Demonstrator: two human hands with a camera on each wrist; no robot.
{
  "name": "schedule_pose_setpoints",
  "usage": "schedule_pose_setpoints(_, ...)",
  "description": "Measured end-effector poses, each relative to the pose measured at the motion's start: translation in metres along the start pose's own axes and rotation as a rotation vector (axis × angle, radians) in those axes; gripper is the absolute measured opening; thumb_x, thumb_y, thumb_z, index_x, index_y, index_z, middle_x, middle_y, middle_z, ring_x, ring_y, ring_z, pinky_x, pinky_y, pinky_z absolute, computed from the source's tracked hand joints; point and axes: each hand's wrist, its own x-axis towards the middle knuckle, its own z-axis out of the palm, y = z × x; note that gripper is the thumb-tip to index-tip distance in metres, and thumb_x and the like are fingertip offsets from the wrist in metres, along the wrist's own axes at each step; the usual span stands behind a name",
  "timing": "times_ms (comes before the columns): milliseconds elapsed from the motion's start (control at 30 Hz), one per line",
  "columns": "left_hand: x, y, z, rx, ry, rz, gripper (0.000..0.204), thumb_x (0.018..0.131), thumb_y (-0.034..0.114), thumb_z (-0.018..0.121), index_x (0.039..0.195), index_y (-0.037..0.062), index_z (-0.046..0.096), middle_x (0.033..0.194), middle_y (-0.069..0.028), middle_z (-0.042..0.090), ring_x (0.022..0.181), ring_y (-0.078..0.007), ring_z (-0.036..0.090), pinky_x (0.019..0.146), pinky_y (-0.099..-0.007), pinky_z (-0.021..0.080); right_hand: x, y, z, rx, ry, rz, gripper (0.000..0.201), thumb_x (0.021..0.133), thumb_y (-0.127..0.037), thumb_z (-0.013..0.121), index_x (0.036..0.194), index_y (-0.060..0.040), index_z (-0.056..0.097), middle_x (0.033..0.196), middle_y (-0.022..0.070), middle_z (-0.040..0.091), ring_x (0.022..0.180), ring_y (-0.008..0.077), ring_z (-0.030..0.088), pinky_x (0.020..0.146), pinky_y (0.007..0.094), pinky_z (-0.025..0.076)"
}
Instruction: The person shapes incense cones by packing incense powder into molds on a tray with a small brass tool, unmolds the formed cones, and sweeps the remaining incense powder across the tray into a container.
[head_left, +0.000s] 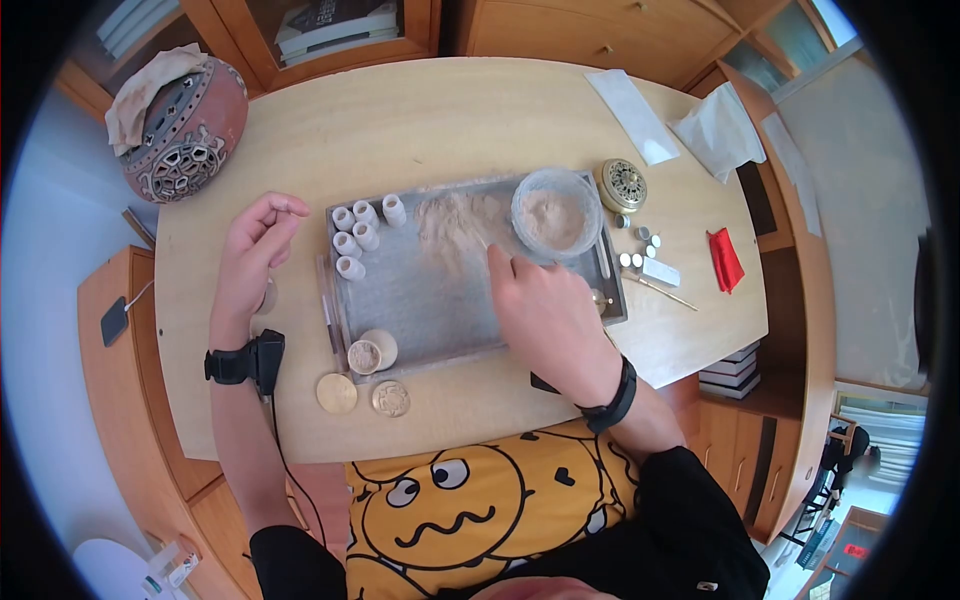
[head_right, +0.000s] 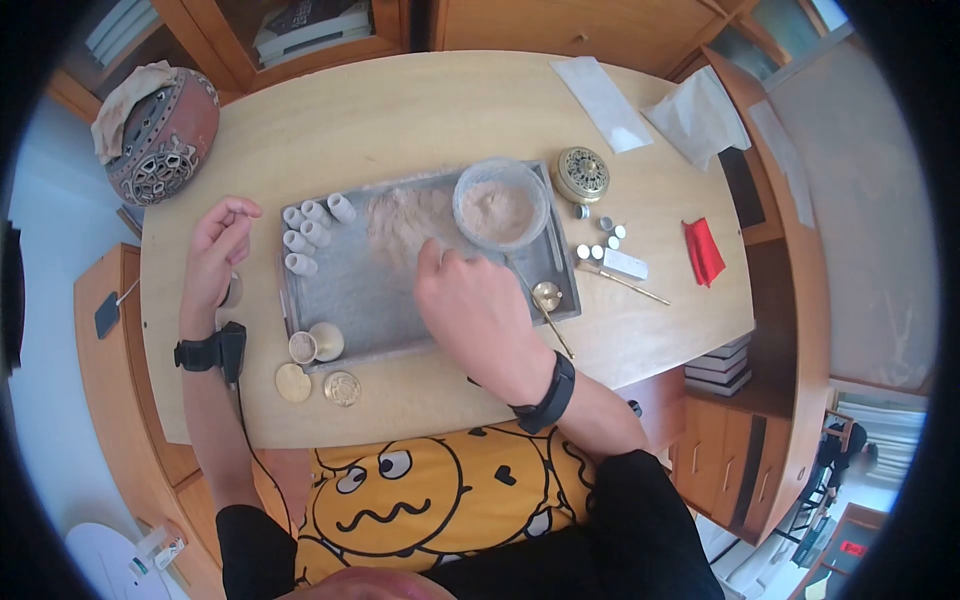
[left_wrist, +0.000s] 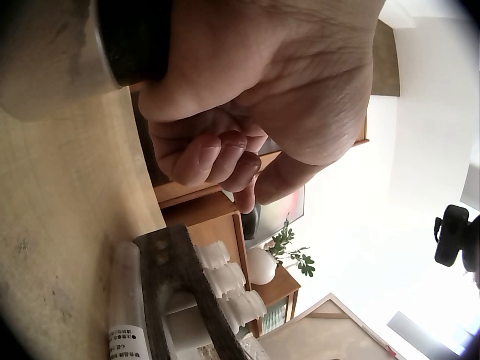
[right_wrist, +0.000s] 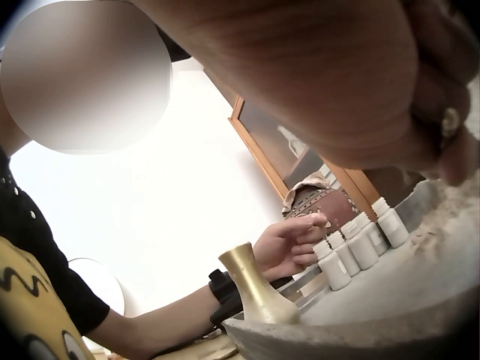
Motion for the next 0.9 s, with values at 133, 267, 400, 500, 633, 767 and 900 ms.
schedule_pose_setpoints(133,-0.001,0.000,-0.001,0.008,-0.013,0.004,0.013,0.099,0.010,0.057,0.109,0.0041,0.064,0.080,0.0064,0.051,0.060,-0.0001,0.033,0.053,-0.0191,0.025,-0.018,0.004,-0.016,-0.022,0.016,0.048,0.019,0.076,-0.001,0.063,0.093,0.0028,0.057,0.069,0.0127,0.065,0.059,0.0284,0.070,0.047,0.0363,0.055)
schedule_pose_setpoints(267,-0.002,-0.003,-0.001,0.008,-0.016,-0.002,0.013,0.100,0.010,0.056,0.109,0.0040,0.064,0.079,0.0068,0.049,0.060,-0.0002,0.033,0.053,-0.0190,0.025,-0.033,0.016,-0.028,0.005,0.054,0.150,0.023,0.076,0.000,0.060,0.099,0.0025,0.057,0.069,0.0125,0.064,0.058,0.0294,0.068,0.051,0.0381,0.055)
schedule_pose_setpoints(400,-0.001,0.002,0.001,0.024,-0.012,0.016,0.013,0.101,0.010,0.055,0.109,0.0034,0.062,0.075,0.0074,0.043,0.058,-0.0006,0.032,0.052,-0.0193,0.024,-0.041,0.032,-0.029,0.087,-0.135,0.211,0.036,0.077,0.004,0.056,0.113,0.0066,0.059,0.070,0.0161,0.065,0.060,0.0346,0.067,0.054,0.0414,0.055)
schedule_pose_setpoints(500,-0.001,-0.002,0.000,0.021,-0.009,0.008,0.012,0.101,0.010,0.055,0.109,0.0034,0.062,0.075,0.0074,0.043,0.058,-0.0006,0.032,0.052,-0.0195,0.024,-0.042,0.033,-0.032,0.124,-0.068,0.288,0.025,0.091,-0.004,0.061,0.115,0.0009,0.061,0.071,0.0183,0.065,0.065,0.0381,0.064,0.058,0.0462,0.050)
schedule_pose_setpoints(633,0.000,0.000,-0.001,0.029,-0.013,0.006,0.012,0.101,0.009,0.055,0.109,0.0036,0.062,0.076,0.0073,0.044,0.059,-0.0006,0.032,0.052,-0.0194,0.024,-0.040,0.026,-0.037,0.230,-0.038,0.253,0.026,0.090,-0.002,0.061,0.116,0.0011,0.061,0.070,0.0188,0.065,0.064,0.0383,0.064,0.058,0.0458,0.050)
schedule_pose_setpoints(767,-0.003,0.000,0.002,0.024,-0.004,0.001,0.012,0.101,0.009,0.055,0.109,0.0035,0.063,0.076,0.0073,0.044,0.059,-0.0006,0.032,0.052,-0.0193,0.024,-0.040,0.011,-0.033,0.251,-0.059,0.077,0.030,0.087,0.000,0.061,0.117,0.0025,0.061,0.069,0.0156,0.064,0.061,0.0340,0.065,0.056,0.0419,0.051)
schedule_pose_setpoints(900,-0.001,0.002,0.001,0.002,0.003,0.009,0.013,0.099,0.011,0.057,0.107,0.0035,0.064,0.077,0.0073,0.049,0.060,-0.0002,0.032,0.053,-0.0193,0.025,-0.039,0.002,-0.027,0.158,-0.152,-0.071,0.033,0.075,-0.002,0.062,0.108,0.0044,0.059,0.068,0.0111,0.063,0.057,0.0289,0.067,0.050,0.0376,0.054)
